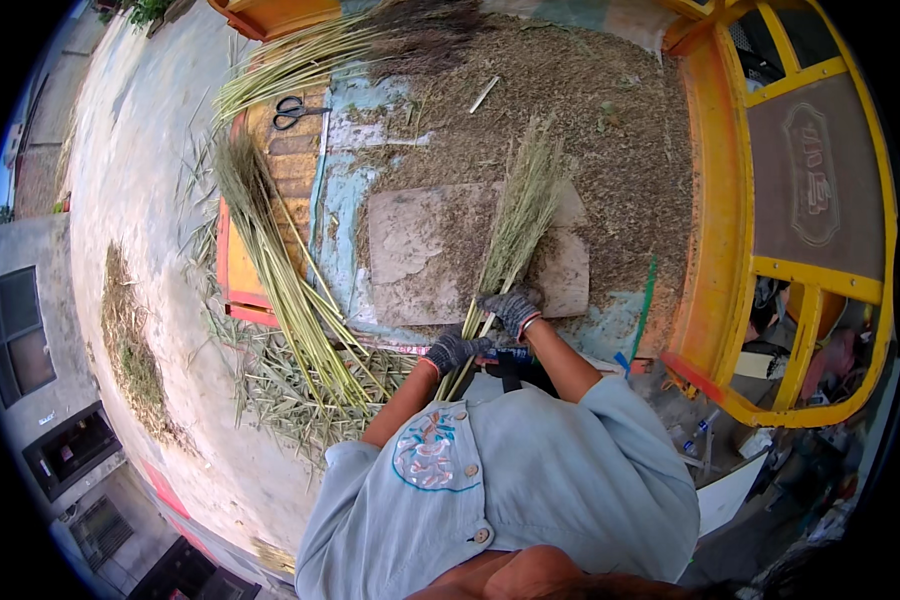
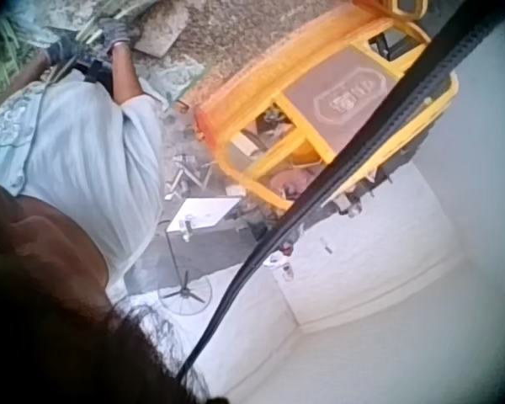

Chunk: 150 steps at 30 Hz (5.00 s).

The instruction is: The person stands at the back of a yellow utility vehicle and repeatedly strikes bundles of grain stalks against a wooden board to separate the seeds. The person holds the stalks with both hands and beats them rhythmically, causing the grain to fall onto the vehicle bed.

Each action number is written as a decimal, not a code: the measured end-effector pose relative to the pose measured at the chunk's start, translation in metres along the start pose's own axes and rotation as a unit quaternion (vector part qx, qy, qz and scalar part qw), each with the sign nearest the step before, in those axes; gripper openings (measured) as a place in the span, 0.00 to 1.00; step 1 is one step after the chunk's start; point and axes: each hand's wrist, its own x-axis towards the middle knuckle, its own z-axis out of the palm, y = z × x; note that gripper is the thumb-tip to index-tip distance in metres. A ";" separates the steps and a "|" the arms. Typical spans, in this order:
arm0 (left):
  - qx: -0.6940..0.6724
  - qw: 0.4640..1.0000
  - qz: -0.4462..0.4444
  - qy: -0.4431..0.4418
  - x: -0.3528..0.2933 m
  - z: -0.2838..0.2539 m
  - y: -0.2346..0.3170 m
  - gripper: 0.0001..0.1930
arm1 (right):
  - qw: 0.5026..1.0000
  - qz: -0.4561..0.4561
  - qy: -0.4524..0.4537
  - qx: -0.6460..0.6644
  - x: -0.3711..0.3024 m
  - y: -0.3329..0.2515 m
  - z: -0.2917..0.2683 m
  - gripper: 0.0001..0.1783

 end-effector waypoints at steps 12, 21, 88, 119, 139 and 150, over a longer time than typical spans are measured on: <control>-0.306 0.940 -0.131 -0.070 0.000 -0.006 0.016 0.18 | 0.999 -0.002 0.040 -0.033 0.049 0.029 -0.029 0.17; -0.150 0.973 -0.157 -0.071 0.011 -0.007 -0.003 0.17 | 0.990 -0.111 0.014 -0.089 0.047 0.044 -0.032 0.23; 0.395 0.891 -0.069 0.213 0.042 -0.036 -0.022 0.26 | 0.619 -0.299 0.312 -0.656 -0.083 -0.068 -0.081 0.21; 0.181 0.964 0.049 0.190 0.035 0.003 -0.081 0.20 | 0.731 -0.024 0.197 -0.653 -0.064 0.004 -0.075 0.31; 0.155 0.974 -0.051 0.159 0.025 0.001 -0.060 0.22 | 0.682 -0.302 0.232 -0.625 -0.089 0.005 -0.064 0.19; 0.497 0.862 -0.060 0.082 0.021 -0.009 -0.013 0.24 | 0.647 -0.149 0.261 -0.701 -0.033 -0.092 -0.120 0.24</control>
